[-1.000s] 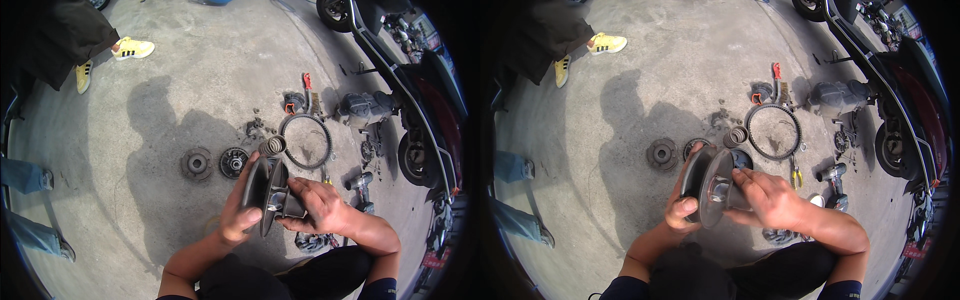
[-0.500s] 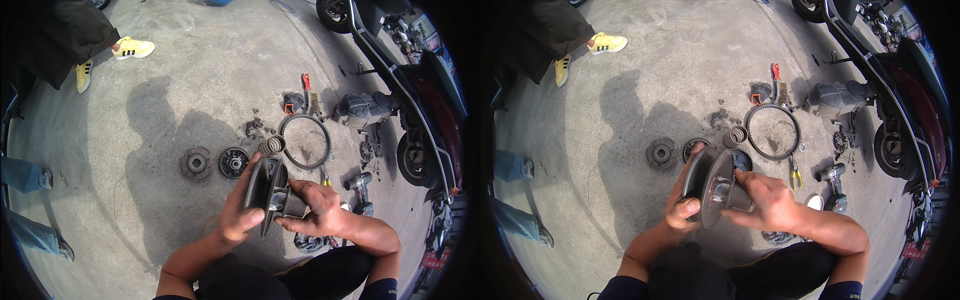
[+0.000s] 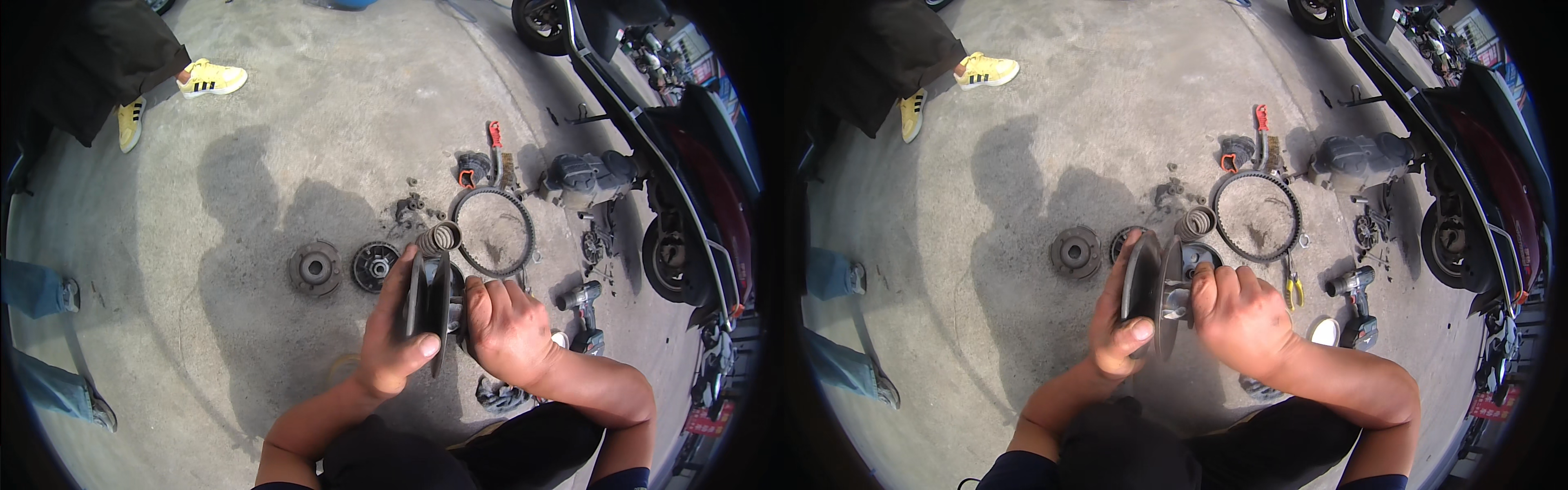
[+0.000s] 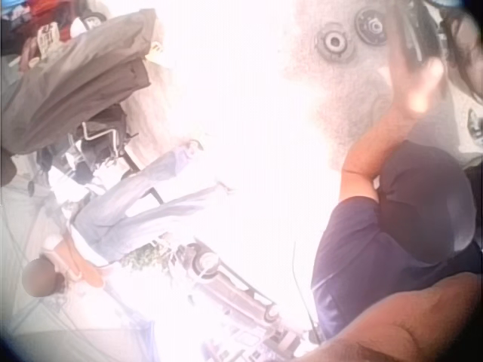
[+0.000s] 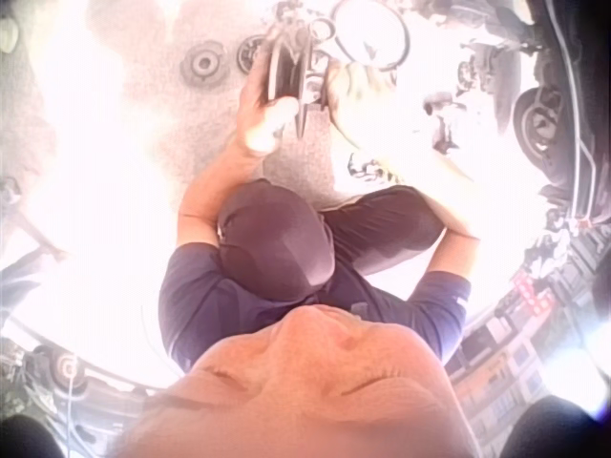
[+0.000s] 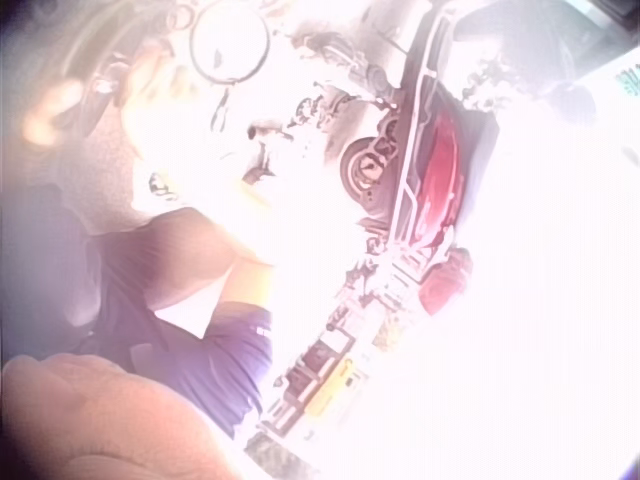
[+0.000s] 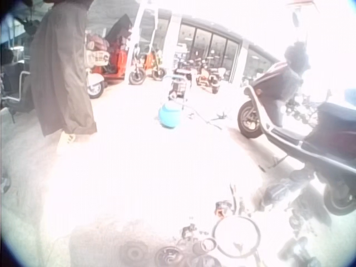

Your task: The person assembles mechanical parts on the floor, inserting a cylindrical component into a larger housing and securing it with a spring and retaining ring. They use a screwdriver to adjust the assembly and handle various small parts and tools.

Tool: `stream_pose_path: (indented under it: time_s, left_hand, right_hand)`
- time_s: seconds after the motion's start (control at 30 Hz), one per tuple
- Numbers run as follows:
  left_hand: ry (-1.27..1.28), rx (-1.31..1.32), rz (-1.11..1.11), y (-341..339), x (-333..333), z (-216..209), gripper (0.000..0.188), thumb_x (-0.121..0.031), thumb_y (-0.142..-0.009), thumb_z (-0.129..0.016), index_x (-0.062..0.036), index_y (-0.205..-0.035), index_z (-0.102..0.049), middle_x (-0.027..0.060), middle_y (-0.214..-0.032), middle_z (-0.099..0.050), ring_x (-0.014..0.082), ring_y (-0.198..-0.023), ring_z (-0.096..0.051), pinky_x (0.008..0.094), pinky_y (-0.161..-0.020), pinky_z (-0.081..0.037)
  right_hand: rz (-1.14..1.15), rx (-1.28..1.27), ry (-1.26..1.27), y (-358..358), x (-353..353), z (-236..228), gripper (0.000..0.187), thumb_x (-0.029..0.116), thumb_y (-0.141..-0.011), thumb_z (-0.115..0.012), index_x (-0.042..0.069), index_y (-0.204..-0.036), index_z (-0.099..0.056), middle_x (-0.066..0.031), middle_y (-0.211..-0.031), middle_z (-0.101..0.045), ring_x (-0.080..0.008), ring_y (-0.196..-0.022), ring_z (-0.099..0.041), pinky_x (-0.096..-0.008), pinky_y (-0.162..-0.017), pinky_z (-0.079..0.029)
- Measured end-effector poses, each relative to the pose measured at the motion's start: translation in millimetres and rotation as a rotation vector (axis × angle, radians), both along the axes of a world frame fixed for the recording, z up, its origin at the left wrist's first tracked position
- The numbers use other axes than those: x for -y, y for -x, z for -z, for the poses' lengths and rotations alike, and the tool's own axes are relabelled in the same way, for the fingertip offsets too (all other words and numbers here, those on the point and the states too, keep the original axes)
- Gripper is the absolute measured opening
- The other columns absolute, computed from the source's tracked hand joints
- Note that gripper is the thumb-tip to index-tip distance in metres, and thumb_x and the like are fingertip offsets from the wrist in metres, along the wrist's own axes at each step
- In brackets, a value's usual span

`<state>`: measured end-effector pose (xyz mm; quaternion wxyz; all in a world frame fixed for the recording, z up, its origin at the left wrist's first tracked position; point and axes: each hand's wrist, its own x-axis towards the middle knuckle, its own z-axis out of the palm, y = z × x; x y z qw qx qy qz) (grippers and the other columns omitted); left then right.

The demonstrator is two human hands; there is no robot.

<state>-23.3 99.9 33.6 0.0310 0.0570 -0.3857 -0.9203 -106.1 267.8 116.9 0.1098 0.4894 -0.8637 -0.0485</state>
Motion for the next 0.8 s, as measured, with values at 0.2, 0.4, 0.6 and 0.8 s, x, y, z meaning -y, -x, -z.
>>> stream_pose_path:
  time_s: [0.2,0.4,0.6,0.8]
  left_hand:
    - [0.116,-0.115,-0.019,-3,1,12,0.116,-0.044,-0.085,-0.082,0.0056,-0.170,-0.022,0.0209,-0.168,-0.038,0.0306,-0.156,-0.038,0.0435,-0.129,-0.027]
    - [0.169,-0.137,-0.015,-6,1,14,0.115,-0.045,-0.086,-0.082,0.0045,-0.171,-0.023,0.0224,-0.172,-0.031,0.0323,-0.160,-0.031,0.0458,-0.130,-0.024]
    - [0.400,-0.291,-0.032,-1,4,16,0.113,-0.046,-0.086,-0.082,0.0024,-0.171,-0.025,0.0266,-0.176,-0.021,0.0382,-0.164,-0.024,0.0499,-0.131,-0.022]
    - [0.333,-0.349,-0.018,0,0,17,0.115,-0.049,-0.085,-0.082,-0.0011,-0.172,-0.026,0.0275,-0.176,-0.019,0.0407,-0.164,-0.023,0.0525,-0.130,-0.024]
  right_hand:
    - [-0.002,0.161,0.084,-1,-3,5,0.012,0.003,-0.085,-0.068,-0.001,-0.095,-0.062,-0.0087,-0.073,-0.060,-0.0243,-0.059,-0.067,-0.0374,-0.048,-0.054]
    - [0.098,0.307,0.084,-5,0,2,0.014,0.005,-0.083,-0.069,0.001,-0.089,-0.057,-0.0128,-0.073,-0.063,-0.0312,-0.058,-0.069,-0.0428,-0.051,-0.057]
    - [0.307,0.685,0.017,1,0,-14,0.022,0.007,-0.080,-0.071,-0.005,-0.095,-0.060,-0.0274,-0.084,-0.072,-0.0465,-0.075,-0.075,-0.0532,-0.068,-0.062]
    - [0.540,1.138,-0.199,23,11,-37,0.033,0.012,-0.084,-0.071,-0.012,-0.106,-0.068,-0.0371,-0.103,-0.074,-0.0497,-0.105,-0.075,-0.0519,-0.094,-0.061]
